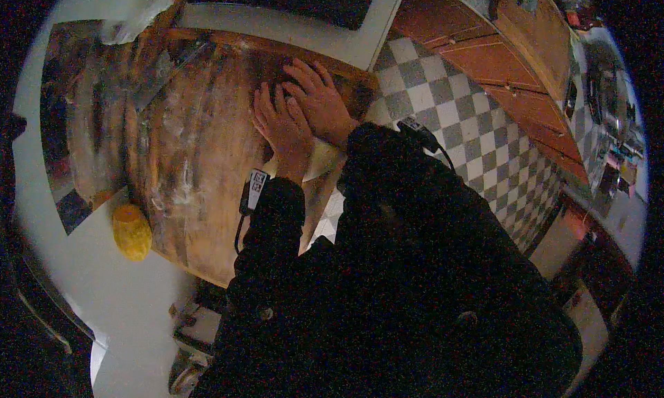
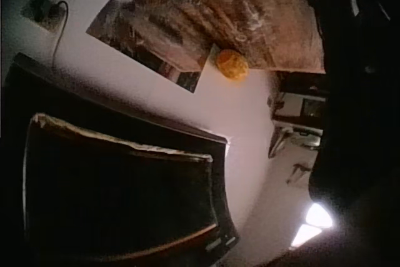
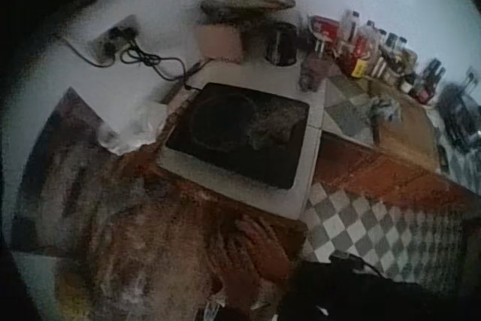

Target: The person kneads a piece of dough on a wooden board, repeatedly folding and pressing it with both hands. They then use a rolling pin to flatten the dough and place it into a plastic bag.

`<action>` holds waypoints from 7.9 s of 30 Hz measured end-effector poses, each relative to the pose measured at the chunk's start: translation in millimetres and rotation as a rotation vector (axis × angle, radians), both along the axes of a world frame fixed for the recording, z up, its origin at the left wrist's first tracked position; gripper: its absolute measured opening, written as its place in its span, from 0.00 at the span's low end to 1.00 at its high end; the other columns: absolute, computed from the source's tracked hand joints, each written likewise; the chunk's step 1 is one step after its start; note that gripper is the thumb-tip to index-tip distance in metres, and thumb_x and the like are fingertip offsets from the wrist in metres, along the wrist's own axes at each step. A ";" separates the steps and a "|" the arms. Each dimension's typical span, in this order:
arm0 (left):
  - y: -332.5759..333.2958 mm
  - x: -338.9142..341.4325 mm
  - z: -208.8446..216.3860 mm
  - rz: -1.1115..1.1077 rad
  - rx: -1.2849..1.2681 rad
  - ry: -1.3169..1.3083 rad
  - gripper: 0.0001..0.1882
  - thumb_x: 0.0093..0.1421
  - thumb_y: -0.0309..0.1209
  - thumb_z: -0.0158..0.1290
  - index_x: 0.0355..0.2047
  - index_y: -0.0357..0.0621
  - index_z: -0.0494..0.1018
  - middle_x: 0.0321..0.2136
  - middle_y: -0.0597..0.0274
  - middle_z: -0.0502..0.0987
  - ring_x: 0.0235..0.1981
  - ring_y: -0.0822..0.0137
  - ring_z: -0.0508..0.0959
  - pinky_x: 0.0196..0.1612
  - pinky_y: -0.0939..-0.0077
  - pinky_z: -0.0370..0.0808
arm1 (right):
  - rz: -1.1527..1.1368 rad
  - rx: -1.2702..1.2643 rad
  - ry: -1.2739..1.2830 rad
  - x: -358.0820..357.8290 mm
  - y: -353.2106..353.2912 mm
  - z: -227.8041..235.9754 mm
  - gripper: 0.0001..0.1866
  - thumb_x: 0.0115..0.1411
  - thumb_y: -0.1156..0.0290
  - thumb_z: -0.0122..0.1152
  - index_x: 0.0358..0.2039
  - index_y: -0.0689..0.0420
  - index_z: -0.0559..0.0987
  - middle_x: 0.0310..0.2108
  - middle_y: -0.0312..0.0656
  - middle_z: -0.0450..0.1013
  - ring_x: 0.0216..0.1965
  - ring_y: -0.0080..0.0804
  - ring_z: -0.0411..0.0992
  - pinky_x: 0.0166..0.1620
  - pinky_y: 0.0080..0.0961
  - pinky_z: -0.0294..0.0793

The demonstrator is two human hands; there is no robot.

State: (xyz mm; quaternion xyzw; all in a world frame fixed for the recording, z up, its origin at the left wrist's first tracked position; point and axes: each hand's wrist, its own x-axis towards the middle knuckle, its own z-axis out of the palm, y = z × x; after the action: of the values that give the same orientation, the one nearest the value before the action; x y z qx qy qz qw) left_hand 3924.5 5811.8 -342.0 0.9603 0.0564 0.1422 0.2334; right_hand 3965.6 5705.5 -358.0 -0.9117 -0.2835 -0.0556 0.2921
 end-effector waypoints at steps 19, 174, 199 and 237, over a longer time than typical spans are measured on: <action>87.1 -105.6 -6.8 0.217 -0.585 0.198 0.16 0.63 0.36 0.50 0.38 0.32 0.73 0.39 0.50 0.73 0.36 0.61 0.73 0.39 0.66 0.71 | -0.607 0.393 0.791 -63.5 -80.7 11.7 0.26 0.67 0.50 0.42 0.37 0.62 0.77 0.31 0.45 0.75 0.33 0.40 0.73 0.39 0.34 0.71; 339.4 -205.7 -36.1 0.965 -0.049 -0.105 0.13 0.61 0.32 0.50 0.44 0.44 0.73 0.44 0.51 0.72 0.44 0.48 0.71 0.47 0.56 0.68 | 0.928 -0.099 0.282 -73.0 263.0 -13.0 0.29 0.49 0.56 0.62 0.51 0.52 0.74 0.46 0.46 0.71 0.48 0.52 0.67 0.52 0.42 0.67; 289.6 -112.2 -49.5 1.089 0.057 -0.086 0.15 0.62 0.34 0.45 0.22 0.41 0.73 0.25 0.51 0.76 0.29 0.48 0.73 0.30 0.54 0.68 | 0.669 -0.103 0.082 -58.5 359.2 -33.5 0.14 0.56 0.61 0.57 0.40 0.53 0.78 0.30 0.44 0.75 0.35 0.44 0.71 0.42 0.41 0.71; 332.9 -110.2 -26.9 0.951 0.208 -0.198 0.11 0.63 0.34 0.46 0.30 0.40 0.74 0.34 0.50 0.74 0.39 0.47 0.70 0.42 0.54 0.68 | 0.682 0.134 -0.008 -47.7 403.8 -3.1 0.13 0.61 0.60 0.51 0.29 0.55 0.77 0.26 0.45 0.74 0.31 0.46 0.71 0.36 0.40 0.72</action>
State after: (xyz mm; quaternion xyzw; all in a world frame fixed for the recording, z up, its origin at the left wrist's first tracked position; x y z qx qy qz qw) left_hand 3814.3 6144.7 -368.9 0.8283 0.4511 0.3285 0.0498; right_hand 3918.0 6109.3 -361.1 -0.7429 -0.5689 0.0231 0.3519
